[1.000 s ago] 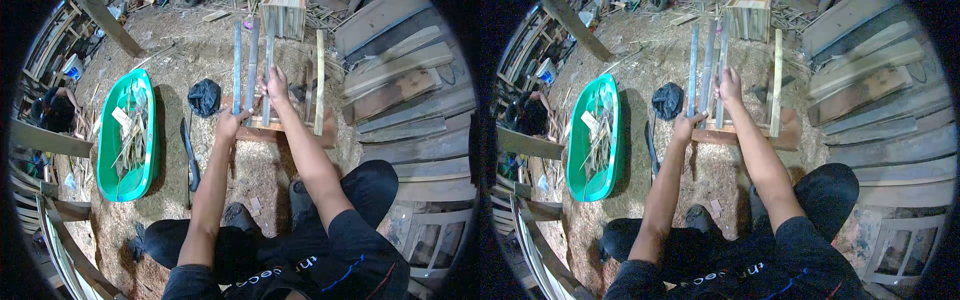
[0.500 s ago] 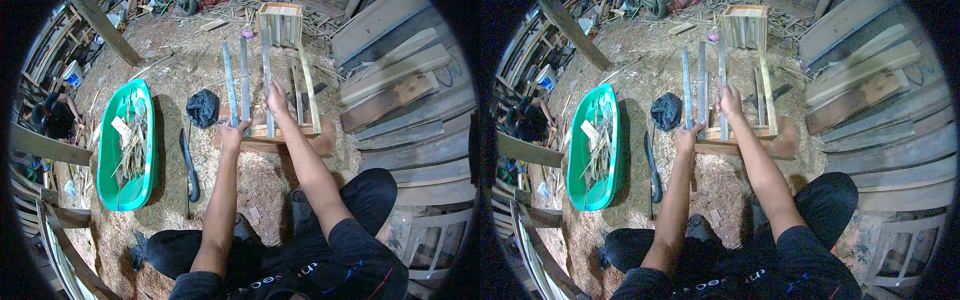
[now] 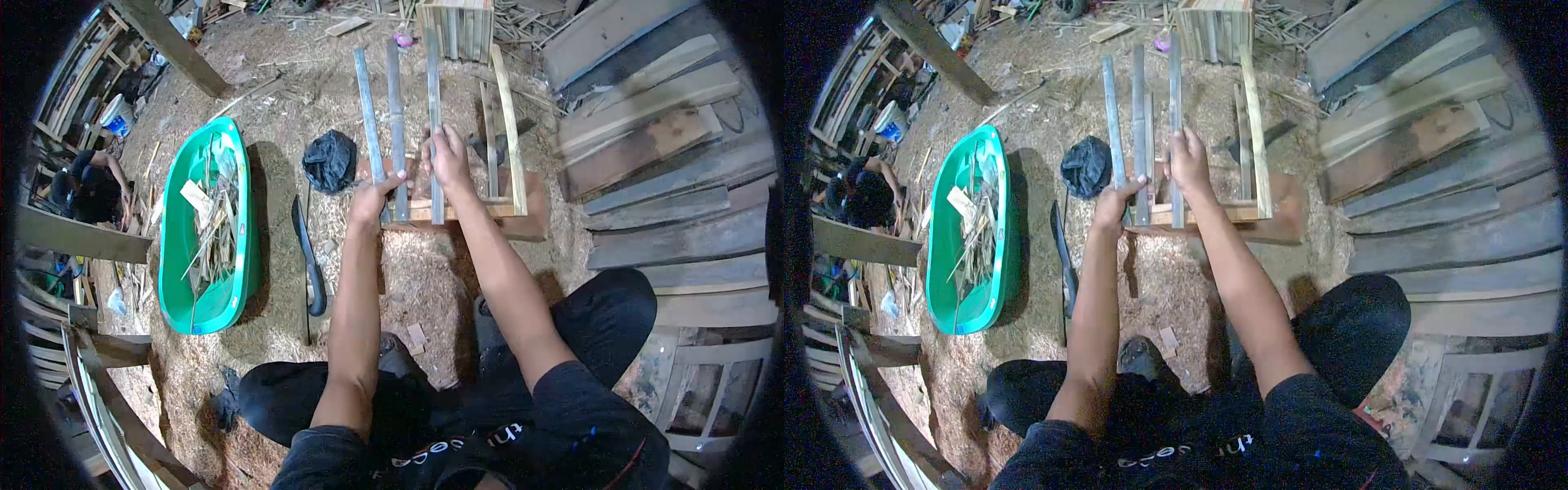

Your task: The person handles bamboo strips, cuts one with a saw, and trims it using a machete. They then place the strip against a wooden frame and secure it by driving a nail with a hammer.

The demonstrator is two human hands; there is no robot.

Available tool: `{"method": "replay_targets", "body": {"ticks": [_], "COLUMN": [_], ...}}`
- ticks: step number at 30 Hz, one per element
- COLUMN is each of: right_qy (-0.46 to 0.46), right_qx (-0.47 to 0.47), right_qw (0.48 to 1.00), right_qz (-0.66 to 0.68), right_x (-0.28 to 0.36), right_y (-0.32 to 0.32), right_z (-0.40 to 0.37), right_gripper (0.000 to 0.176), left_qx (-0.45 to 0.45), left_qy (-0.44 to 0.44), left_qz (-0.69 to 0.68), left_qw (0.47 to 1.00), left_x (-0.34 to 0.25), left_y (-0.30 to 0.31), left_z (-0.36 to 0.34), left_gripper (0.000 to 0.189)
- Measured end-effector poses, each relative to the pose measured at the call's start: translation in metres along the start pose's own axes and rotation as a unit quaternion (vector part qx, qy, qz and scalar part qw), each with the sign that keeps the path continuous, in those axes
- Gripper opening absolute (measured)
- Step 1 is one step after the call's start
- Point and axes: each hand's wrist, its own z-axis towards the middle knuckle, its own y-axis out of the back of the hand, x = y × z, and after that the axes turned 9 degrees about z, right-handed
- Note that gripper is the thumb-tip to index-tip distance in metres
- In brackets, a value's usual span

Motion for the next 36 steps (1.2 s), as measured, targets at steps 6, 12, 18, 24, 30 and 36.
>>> {"method": "replay_targets", "body": {"ticks": [6,12,18,24,30,36], "right_qy": [0.006,0.004,-0.005,-0.018,-0.059,-0.064], "right_qx": [-0.022,-0.024,-0.012,-0.026,-0.043,-0.046], "right_qw": [0.999,1.0,0.997,0.997,0.997,0.997], "right_qz": [-0.045,-0.02,-0.072,-0.076,0.002,-0.016], "right_x": [0.001,-0.01,-0.015,-0.017,-0.013,-0.009], "right_y": [-0.008,-0.017,-0.024,-0.021,-0.024,-0.026], "right_z": [0.007,0.015,0.012,0.011,0.0,0.001], "right_gripper": [0.032,0.027,0.029,0.038,0.025,0.025], "left_qx": [-0.014,-0.014,-0.011,0.101,0.113,0.151], "left_qy": [-0.01,0.0,0.004,0.029,0.06,0.043], "left_qz": [-0.012,0.002,0.026,-0.088,-0.166,-0.153], "left_qw": [1.0,1.0,1.0,0.991,0.978,0.976], "left_x": [0.005,0.011,0.005,0.016,-0.012,-0.014], "left_y": [0.001,0.005,0.004,0.019,0.022,0.02], "left_z": [0.001,0.002,-0.002,0.017,0.055,0.068], "left_gripper": [0.022,0.024,0.021,0.048,0.08,0.081]}}
